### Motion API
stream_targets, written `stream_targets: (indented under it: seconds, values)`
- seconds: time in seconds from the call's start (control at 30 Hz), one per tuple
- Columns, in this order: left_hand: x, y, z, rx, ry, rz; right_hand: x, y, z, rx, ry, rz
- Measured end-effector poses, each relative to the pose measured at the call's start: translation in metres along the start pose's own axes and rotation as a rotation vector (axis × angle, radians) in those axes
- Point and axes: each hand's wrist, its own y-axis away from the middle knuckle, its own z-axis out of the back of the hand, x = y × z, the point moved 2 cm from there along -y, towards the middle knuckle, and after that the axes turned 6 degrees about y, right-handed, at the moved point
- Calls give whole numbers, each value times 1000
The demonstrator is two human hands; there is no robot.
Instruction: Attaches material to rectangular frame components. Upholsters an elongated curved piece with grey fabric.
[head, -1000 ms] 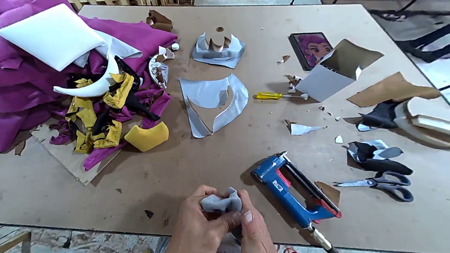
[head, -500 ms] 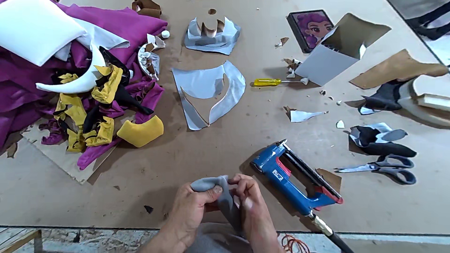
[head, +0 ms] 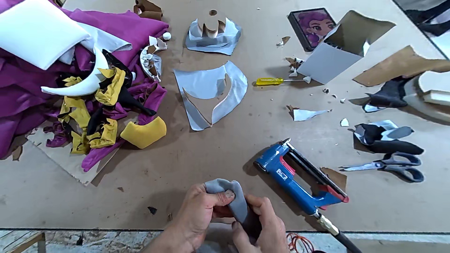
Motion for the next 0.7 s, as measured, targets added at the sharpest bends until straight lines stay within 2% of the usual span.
stream_targets:
  seconds: [0.17, 0.27, 0.33, 0.43, 0.5, 0.57, 0.63, 0.7]
  values:
    - [-15, 2, -7, 53, -40, -130, -7, -10, -8, -46, -316, 126]
    - [-35, 6, -13, 64, -171, -198, 0, -19, -25, -96, -559, 106]
    - [-42, 7, -13, 61, -260, -186, 1, -18, -31, -43, -762, 30]
    - [-35, 13, -5, 84, -365, -135, -11, -3, -21, 207, -994, -89]
    - [-20, 20, -2, 173, -433, -117, -23, 12, 1, 392, -933, -149]
    - [-2, 22, -9, 301, -499, -125, -32, 27, 24, 500, -809, -146]
    - [13, 15, -19, 408, -586, -97, -38, 36, 42, 539, -700, -125]
    - [23, 7, -29, 469, -669, -52, -45, 43, 49, 520, -703, -136]
